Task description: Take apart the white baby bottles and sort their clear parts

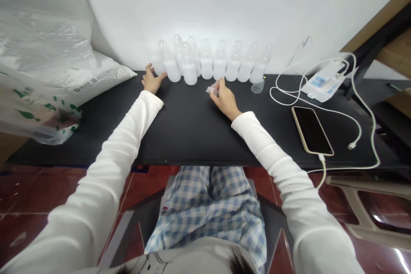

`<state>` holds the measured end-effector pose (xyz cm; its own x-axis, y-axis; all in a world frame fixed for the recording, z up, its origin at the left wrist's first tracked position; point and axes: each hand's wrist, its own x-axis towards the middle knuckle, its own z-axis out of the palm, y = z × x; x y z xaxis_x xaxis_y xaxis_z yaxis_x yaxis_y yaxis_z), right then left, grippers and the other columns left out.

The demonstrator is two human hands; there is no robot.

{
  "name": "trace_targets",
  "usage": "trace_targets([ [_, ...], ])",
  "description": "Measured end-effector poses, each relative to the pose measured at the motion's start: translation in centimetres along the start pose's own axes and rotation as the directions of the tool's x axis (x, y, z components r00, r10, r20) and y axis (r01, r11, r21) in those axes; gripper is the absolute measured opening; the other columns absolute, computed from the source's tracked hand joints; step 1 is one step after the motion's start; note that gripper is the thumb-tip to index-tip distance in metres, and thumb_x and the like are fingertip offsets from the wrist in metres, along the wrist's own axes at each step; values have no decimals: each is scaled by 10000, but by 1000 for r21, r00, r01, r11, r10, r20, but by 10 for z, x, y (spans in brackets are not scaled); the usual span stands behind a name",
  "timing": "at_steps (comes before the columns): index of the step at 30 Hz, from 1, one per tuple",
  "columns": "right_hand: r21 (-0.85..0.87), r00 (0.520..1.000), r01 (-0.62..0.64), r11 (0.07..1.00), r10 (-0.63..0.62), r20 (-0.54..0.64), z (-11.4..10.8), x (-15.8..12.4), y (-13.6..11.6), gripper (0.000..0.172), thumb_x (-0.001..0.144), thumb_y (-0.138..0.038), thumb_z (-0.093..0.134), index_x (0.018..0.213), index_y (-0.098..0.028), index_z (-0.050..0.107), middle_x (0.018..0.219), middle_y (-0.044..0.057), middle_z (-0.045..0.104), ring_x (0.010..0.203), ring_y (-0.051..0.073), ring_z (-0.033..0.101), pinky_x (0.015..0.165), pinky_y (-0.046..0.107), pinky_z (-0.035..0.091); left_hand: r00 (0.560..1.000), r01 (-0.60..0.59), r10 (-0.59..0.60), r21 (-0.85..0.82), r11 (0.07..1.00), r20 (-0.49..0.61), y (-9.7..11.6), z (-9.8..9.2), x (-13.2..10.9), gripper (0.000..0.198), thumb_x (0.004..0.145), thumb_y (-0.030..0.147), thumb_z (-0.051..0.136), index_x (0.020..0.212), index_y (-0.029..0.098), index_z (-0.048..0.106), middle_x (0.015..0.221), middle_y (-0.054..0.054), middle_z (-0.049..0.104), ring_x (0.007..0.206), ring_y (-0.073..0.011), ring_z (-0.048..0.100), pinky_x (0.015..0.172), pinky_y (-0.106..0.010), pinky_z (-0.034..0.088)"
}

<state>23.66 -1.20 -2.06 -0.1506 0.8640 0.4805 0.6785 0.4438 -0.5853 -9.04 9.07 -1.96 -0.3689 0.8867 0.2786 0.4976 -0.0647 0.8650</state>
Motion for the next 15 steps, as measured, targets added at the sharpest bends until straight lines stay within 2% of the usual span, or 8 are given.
trace_targets([
  [5,13,1000,12,1000,-12,-21,-4,-2,-5,198,887,-293,605,1043,-268,486,931,3,609,699,171,526,771,383,524,998,51,-48,77,996,-39,0,4,5,497,754,344,810,1164,305,532,1308,-106,715,1479,-400,492,1279,-696,201],
  [10,-13,1000,3,1000,-3,-4,-6,1,-5,209,851,-271,641,986,-267,482,887,-7,594,678,161,499,745,361,497,988,122,-119,28,992,-96,4,2,2,519,782,258,764,1199,267,455,1331,-111,665,1364,-309,620,1257,-537,360],
  [15,20,997,-21,1000,22,-70,-6,6,4,258,901,-436,651,1031,-283,490,780,-33,533,638,165,492,722,355,492,935,174,-195,-97,980,-298,16,2,-11,361,913,227,638,1171,260,388,1324,-113,643,1344,-271,650,1223,-446,430],
])
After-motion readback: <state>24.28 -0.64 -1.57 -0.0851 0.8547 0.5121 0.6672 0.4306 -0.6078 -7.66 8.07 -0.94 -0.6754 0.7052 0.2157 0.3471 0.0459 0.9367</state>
